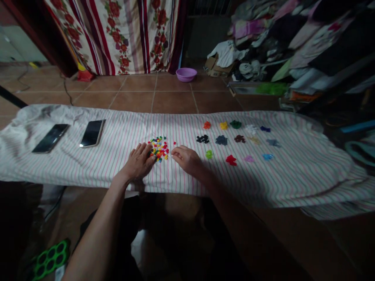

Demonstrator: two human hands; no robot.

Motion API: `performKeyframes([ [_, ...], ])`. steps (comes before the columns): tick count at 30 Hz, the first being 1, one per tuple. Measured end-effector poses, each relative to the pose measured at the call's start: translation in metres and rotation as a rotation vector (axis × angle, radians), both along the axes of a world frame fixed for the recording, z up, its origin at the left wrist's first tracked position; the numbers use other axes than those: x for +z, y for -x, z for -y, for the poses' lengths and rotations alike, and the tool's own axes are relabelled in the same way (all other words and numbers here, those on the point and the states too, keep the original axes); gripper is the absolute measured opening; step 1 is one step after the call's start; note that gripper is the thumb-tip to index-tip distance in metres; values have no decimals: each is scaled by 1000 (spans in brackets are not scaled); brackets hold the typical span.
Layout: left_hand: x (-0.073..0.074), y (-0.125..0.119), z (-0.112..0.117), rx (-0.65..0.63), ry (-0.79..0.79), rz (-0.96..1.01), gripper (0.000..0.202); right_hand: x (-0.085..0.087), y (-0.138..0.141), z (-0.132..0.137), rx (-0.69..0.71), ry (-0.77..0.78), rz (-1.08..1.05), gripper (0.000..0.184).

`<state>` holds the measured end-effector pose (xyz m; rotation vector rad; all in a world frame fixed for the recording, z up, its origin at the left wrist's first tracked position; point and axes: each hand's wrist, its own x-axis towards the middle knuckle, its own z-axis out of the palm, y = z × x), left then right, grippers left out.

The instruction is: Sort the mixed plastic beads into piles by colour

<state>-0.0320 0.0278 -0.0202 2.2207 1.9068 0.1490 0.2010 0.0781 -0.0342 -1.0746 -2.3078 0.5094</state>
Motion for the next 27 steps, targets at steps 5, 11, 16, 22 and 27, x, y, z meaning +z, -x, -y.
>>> performKeyframes([
  [5,0,1,5,4,4,-20,65,-2,12,-1,1,17,33,13],
  [11,-1,6,8,37,79,-62,81,1,24,1,-48,53,74,13],
  [16,0,6,8,38,107,-75,80,4,29,2,-53,44,118,10],
  [22,8,-2,1,49,133,-30,66,3,29,-1,-79,54,119,14],
  [27,10,-9,-2,24,117,4,59,1,30,-4,-139,56,111,25],
])
